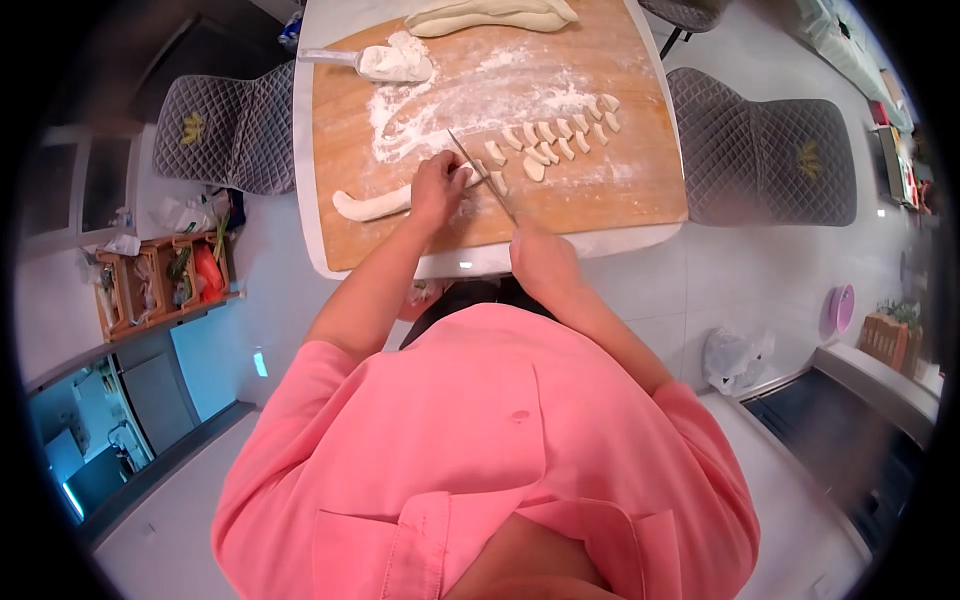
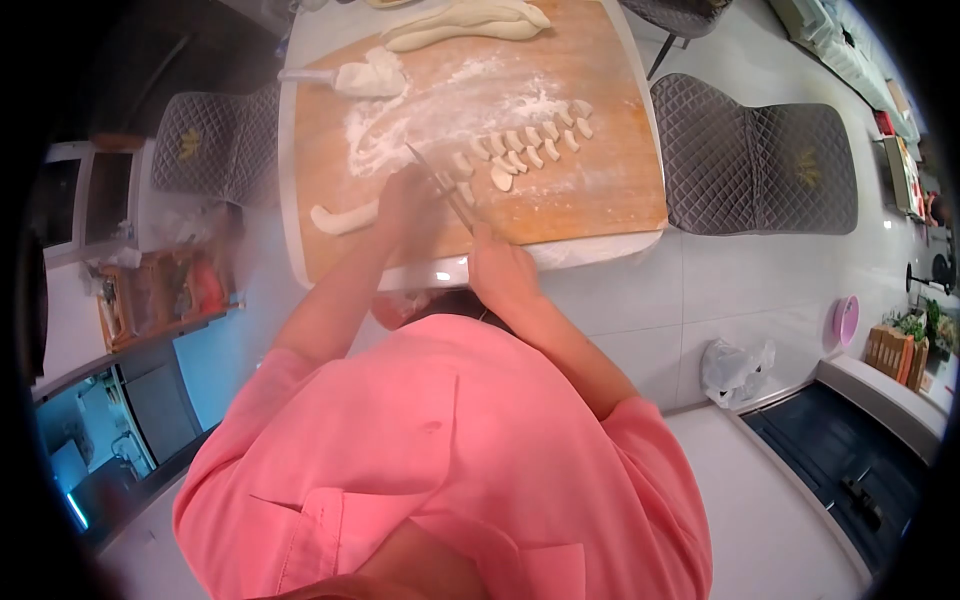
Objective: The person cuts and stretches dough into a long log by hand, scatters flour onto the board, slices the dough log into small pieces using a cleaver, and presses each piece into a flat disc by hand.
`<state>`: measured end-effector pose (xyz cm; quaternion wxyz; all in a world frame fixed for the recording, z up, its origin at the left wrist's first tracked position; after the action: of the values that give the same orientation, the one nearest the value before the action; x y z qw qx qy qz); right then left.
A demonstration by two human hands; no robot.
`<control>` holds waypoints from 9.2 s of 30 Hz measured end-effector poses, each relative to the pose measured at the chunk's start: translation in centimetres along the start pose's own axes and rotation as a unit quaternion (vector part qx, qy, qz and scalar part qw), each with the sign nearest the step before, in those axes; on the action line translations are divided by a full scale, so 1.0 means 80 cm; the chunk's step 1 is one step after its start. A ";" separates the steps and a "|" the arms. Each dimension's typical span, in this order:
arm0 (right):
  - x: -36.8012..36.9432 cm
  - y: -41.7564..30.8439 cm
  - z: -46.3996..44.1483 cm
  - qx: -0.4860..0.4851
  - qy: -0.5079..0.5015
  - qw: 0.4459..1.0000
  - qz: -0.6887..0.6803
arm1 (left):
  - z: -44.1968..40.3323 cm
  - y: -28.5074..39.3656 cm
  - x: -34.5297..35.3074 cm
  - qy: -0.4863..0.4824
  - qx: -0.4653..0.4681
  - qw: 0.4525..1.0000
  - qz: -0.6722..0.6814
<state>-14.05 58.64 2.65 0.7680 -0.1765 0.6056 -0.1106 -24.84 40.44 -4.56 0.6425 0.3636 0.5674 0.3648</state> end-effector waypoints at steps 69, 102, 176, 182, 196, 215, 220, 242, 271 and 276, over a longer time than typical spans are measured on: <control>0.064 -0.078 -0.004 0.121 -0.078 0.987 0.065 | 0.031 -0.028 -0.044 -0.153 0.256 0.951 -0.081; 0.053 -0.122 0.003 0.127 -0.090 0.987 0.046 | 0.041 -0.056 -0.062 -0.144 0.270 0.948 -0.084; 0.089 -0.158 -0.005 0.098 -0.096 0.989 0.054 | 0.060 -0.081 -0.121 -0.131 0.300 0.942 -0.075; 0.092 -0.159 -0.008 0.106 -0.093 0.990 0.026 | 0.050 -0.064 -0.143 -0.080 0.228 0.963 -0.117; 0.099 -0.177 -0.034 0.066 -0.062 0.995 0.035 | 0.034 -0.070 -0.154 -0.051 0.101 0.991 -0.075; 0.112 -0.185 -0.011 0.078 -0.106 0.990 0.048 | 0.069 -0.110 -0.145 -0.127 0.302 0.937 -0.119; 0.109 -0.183 -0.010 0.067 -0.086 0.992 0.057 | 0.046 -0.097 -0.173 -0.041 0.168 0.975 -0.141; 0.127 -0.188 -0.045 0.019 -0.048 0.998 0.022 | 0.103 -0.093 -0.183 0.002 0.301 0.940 -0.157; 0.128 -0.185 -0.049 0.001 -0.044 0.998 0.042 | 0.087 -0.057 -0.197 -0.074 0.164 0.976 -0.127; 0.119 -0.199 -0.042 0.048 -0.034 0.995 0.078 | 0.071 -0.080 -0.212 -0.173 0.244 0.946 -0.128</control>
<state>-14.28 40.03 -0.05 0.8022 -0.0950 0.5849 -0.0734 -20.35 22.19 -1.82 0.6633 0.4913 0.5612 0.0614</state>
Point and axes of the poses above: each hand's wrist, its own z-axis away from the middle knuckle, its own x-axis out of the palm, y = z × x, the point moved 3 cm from there along -z, towards the middle knuckle, and after that the axes turned 14 degrees about z, right-handed, at the moved point
